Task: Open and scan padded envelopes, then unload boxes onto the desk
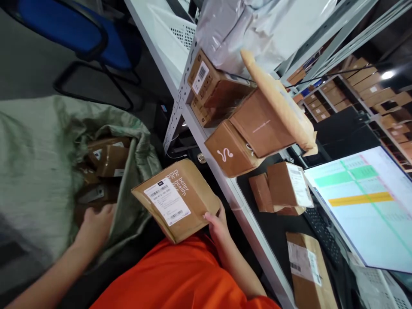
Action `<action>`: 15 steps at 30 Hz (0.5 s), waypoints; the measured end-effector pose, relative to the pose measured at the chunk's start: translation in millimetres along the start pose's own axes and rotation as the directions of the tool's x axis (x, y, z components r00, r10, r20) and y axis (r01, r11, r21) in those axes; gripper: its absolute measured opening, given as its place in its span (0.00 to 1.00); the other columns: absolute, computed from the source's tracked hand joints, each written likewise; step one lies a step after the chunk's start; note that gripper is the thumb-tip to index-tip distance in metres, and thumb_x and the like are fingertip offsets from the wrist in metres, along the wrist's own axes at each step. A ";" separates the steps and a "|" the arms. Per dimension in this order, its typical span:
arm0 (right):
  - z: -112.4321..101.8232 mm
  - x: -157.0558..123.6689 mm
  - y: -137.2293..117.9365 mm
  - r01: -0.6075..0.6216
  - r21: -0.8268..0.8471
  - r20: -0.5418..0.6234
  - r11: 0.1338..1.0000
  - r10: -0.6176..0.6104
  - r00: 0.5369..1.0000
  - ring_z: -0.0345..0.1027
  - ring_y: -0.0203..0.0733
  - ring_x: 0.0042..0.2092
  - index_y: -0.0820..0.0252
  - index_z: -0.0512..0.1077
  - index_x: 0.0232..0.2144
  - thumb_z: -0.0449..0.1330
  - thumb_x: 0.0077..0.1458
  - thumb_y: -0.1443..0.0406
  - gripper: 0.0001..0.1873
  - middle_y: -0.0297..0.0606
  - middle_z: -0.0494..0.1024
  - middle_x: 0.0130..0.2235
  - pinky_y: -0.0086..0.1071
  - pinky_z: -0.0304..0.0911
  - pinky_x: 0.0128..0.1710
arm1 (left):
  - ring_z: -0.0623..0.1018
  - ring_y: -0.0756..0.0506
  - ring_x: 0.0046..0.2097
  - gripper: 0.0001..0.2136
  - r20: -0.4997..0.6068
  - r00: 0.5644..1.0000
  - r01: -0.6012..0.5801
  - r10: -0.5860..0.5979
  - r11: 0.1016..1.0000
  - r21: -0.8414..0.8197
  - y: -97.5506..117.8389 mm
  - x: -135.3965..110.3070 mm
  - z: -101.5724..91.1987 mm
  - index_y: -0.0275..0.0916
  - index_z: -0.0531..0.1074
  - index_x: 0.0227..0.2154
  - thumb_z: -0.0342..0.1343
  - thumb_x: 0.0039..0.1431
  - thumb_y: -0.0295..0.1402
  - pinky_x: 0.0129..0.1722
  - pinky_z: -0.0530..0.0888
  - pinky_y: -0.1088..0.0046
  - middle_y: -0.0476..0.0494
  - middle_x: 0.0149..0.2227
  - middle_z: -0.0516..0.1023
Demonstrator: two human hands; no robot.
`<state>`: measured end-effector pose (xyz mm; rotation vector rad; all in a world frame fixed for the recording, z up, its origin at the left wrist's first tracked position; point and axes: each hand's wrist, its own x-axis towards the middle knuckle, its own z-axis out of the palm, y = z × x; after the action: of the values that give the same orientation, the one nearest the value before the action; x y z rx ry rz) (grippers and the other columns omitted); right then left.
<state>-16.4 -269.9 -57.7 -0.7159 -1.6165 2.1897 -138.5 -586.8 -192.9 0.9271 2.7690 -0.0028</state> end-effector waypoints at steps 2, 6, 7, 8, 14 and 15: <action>-8.3 -3.1 0.7 0.017 -0.022 0.018 1.000 -0.017 1.000 0.74 0.50 0.50 0.56 0.74 0.52 0.76 0.31 0.59 0.41 0.41 0.81 0.48 0.40 0.69 0.52 | 0.73 0.33 0.52 0.24 0.014 1.000 -0.007 0.007 1.000 0.008 28.4 -15.9 11.8 0.39 0.76 0.53 0.44 0.60 0.18 0.48 0.69 0.49 0.31 0.51 0.77; -22.1 -6.9 2.9 0.022 -0.066 0.066 0.998 -0.018 0.998 0.74 0.52 0.51 0.56 0.72 0.55 0.76 0.32 0.58 0.44 0.42 0.80 0.50 0.42 0.68 0.52 | 0.71 0.36 0.53 0.22 0.061 0.997 0.049 -0.047 0.999 -0.024 51.4 -35.6 32.5 0.35 0.77 0.51 0.44 0.60 0.18 0.48 0.68 0.55 0.31 0.52 0.76; -24.9 -7.3 4.1 0.020 -0.076 0.080 0.997 -0.014 0.997 0.74 0.52 0.51 0.56 0.72 0.56 0.76 0.32 0.58 0.45 0.43 0.80 0.51 0.42 0.68 0.52 | 0.71 0.37 0.52 0.21 0.072 0.995 0.077 -0.074 0.996 -0.037 49.0 -36.5 34.8 0.34 0.77 0.50 0.44 0.60 0.18 0.48 0.67 0.57 0.31 0.52 0.76; -27.4 -7.4 5.6 0.016 -0.086 0.093 0.996 -0.008 0.996 0.74 0.52 0.51 0.56 0.71 0.56 0.76 0.33 0.58 0.45 0.43 0.80 0.51 0.42 0.68 0.52 | 0.71 0.37 0.52 0.20 0.081 0.991 0.112 -0.108 0.992 -0.051 44.0 -36.0 35.5 0.33 0.77 0.49 0.45 0.61 0.19 0.47 0.66 0.58 0.32 0.51 0.76; -41.9 -5.2 16.4 0.004 -0.142 0.100 0.990 0.010 0.995 0.75 0.54 0.51 0.57 0.70 0.58 0.75 0.35 0.56 0.45 0.45 0.79 0.52 0.45 0.69 0.52 | 0.68 0.33 0.52 0.19 0.060 0.853 0.522 -0.518 0.848 -0.098 -11.4 -27.2 7.9 0.24 0.69 0.51 0.39 0.68 0.32 0.47 0.66 0.53 0.24 0.50 0.71; -43.7 -4.5 17.2 0.007 -0.149 0.090 0.989 0.006 0.996 0.74 0.55 0.52 0.57 0.69 0.58 0.75 0.36 0.55 0.45 0.46 0.79 0.53 0.46 0.69 0.53 | 0.67 0.31 0.53 0.22 0.058 0.798 0.602 -0.599 0.791 -0.108 -22.6 -26.4 0.1 0.22 0.67 0.52 0.40 0.68 0.37 0.47 0.66 0.52 0.22 0.51 0.69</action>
<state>12.7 -243.1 -83.3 -0.6655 -1.8404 2.1460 -131.3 -620.6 -189.0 -0.0210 2.8738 0.0512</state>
